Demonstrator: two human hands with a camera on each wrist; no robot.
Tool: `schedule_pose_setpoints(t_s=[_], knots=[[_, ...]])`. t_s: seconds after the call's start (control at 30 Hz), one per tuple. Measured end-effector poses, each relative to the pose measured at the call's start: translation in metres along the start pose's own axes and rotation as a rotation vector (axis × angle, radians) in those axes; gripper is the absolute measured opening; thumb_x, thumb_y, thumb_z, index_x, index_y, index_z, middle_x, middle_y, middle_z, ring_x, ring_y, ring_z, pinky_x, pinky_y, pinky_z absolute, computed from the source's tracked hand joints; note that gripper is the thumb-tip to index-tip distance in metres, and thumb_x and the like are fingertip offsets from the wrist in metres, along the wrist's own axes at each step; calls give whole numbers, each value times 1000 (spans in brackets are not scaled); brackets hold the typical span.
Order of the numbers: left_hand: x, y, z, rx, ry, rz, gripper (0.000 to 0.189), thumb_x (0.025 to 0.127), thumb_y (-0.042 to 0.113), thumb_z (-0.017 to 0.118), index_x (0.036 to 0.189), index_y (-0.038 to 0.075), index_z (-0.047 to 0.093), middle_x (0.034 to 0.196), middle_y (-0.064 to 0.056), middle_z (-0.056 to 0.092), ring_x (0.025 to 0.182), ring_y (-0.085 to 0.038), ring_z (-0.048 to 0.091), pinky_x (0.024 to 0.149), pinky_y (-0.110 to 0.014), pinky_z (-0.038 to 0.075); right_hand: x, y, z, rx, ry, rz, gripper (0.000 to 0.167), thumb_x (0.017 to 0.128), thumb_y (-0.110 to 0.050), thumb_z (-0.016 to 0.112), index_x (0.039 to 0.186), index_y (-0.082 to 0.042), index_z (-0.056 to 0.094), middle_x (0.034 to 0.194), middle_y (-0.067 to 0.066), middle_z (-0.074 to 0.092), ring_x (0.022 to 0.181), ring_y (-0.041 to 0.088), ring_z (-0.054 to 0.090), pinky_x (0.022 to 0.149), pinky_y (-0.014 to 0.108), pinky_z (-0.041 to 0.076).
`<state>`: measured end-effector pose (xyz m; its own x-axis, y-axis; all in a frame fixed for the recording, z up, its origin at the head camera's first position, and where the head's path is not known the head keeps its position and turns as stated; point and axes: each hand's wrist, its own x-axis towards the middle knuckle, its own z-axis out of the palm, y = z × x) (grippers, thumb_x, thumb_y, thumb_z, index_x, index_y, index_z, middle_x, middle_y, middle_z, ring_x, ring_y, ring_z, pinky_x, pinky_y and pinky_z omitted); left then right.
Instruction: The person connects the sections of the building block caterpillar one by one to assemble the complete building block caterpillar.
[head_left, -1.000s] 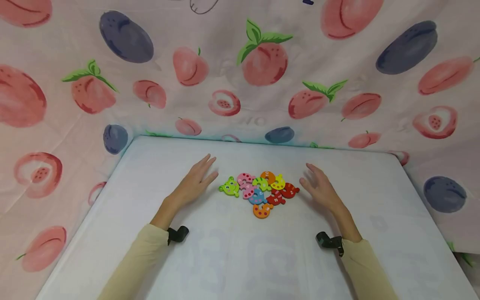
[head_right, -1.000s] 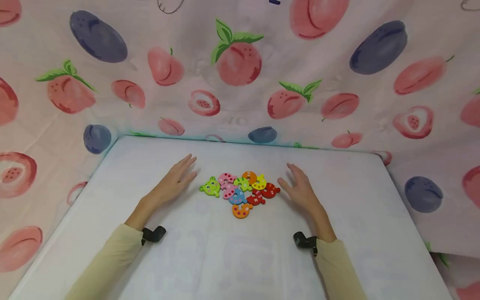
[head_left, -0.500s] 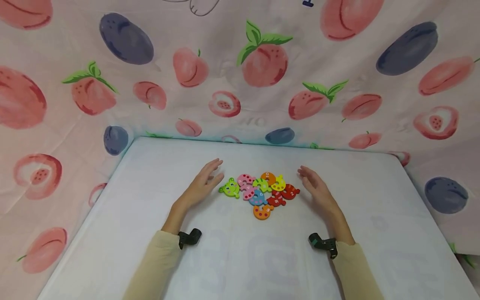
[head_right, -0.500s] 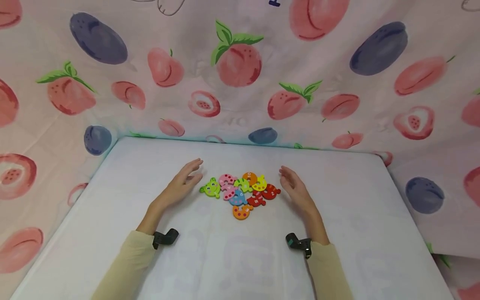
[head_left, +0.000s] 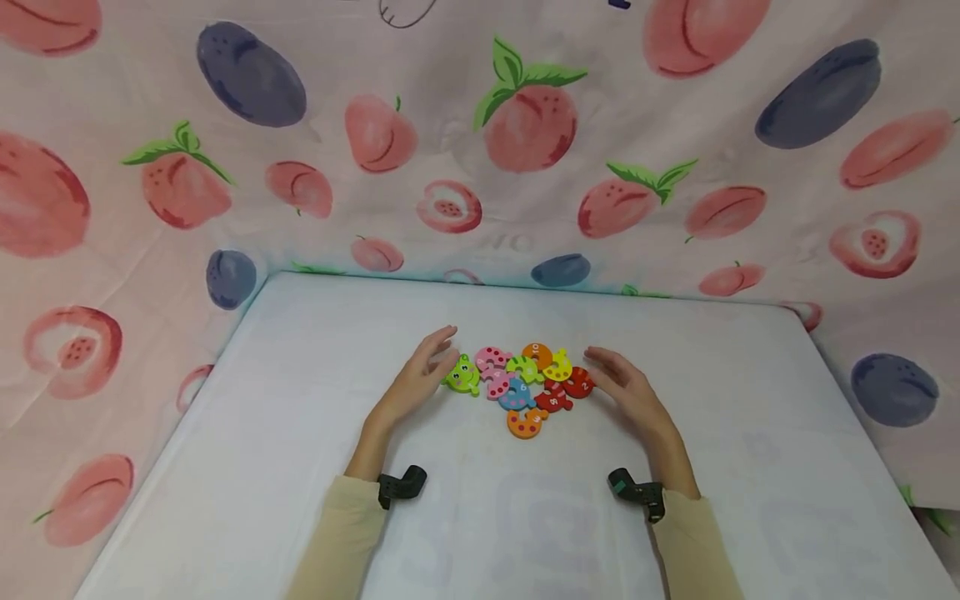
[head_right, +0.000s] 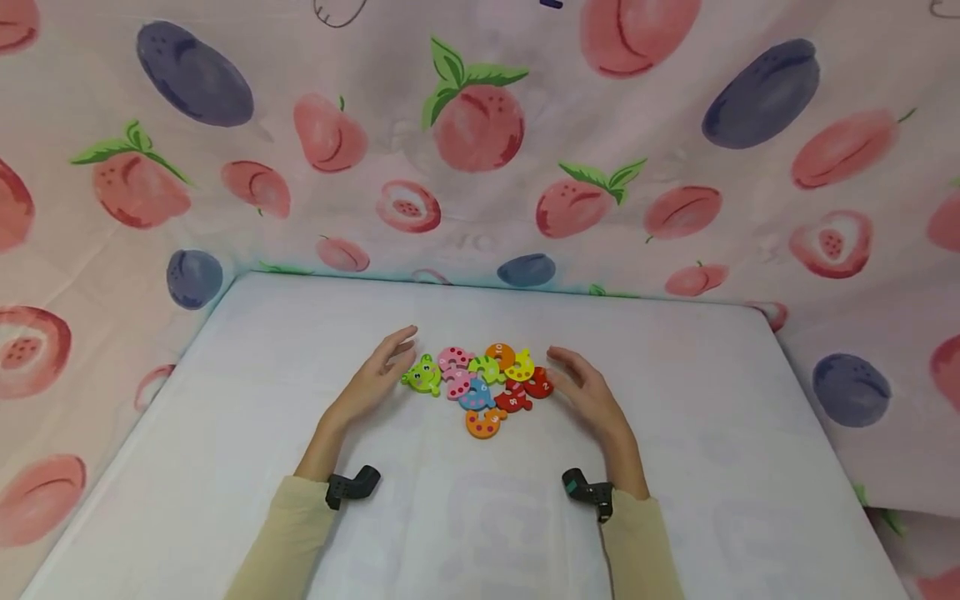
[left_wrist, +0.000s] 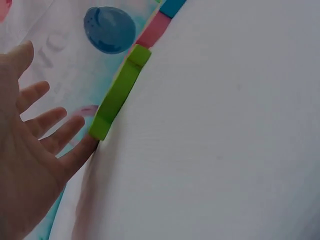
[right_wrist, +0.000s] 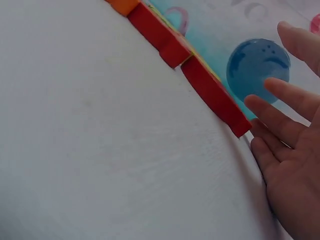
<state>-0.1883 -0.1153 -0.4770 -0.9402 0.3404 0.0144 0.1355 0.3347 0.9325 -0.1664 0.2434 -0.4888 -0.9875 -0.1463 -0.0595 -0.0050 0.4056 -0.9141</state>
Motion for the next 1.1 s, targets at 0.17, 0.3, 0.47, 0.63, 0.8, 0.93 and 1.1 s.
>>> schedule_pose_setpoints(t_s=[0.17,0.3,0.47,0.63,0.8,0.93,1.1], knots=[[-2,4,4,17,-38,-33,58,100,40,49,152,19,32,158,-5,29,140,-34,40,110,-52,41,-2,2,1,20,11,14,53,97,-33,57,144,-12,45,151,11,44,145,28,32,118,52,27],[-3,0,7,46,-58,-62,60,98,43,52,151,24,31,157,-8,32,141,-35,38,113,-53,36,-3,4,4,13,18,23,53,96,-35,59,143,-14,46,151,9,44,145,28,32,118,53,28],[-5,-10,17,110,-43,-58,66,93,42,62,150,27,33,157,-4,33,143,-29,36,116,-51,32,-6,7,7,-16,20,26,54,94,-37,61,142,-15,47,151,10,44,144,31,34,115,55,31],[-11,-18,25,224,-43,-58,76,87,41,71,151,26,33,158,2,32,146,-23,31,118,-51,30,-12,11,9,-32,25,12,55,94,-34,61,143,-13,47,150,11,45,142,31,38,112,53,36],[-11,-20,24,351,-58,-19,79,83,42,74,150,26,36,157,3,34,147,-21,29,119,-48,29,-10,10,11,-54,21,27,57,93,-36,64,142,-15,47,150,11,45,143,31,35,116,53,31],[-7,-18,21,397,-47,25,72,84,38,74,146,20,43,153,0,41,144,-23,35,118,-45,31,-5,9,10,-97,15,30,56,92,-36,65,142,-17,47,149,11,46,144,31,34,119,54,26],[-3,-14,17,407,-42,41,65,85,34,74,142,17,49,150,-2,45,142,-25,37,117,-45,33,-2,7,8,-101,6,10,55,92,-30,65,142,-16,47,150,11,45,145,32,32,119,55,24]])
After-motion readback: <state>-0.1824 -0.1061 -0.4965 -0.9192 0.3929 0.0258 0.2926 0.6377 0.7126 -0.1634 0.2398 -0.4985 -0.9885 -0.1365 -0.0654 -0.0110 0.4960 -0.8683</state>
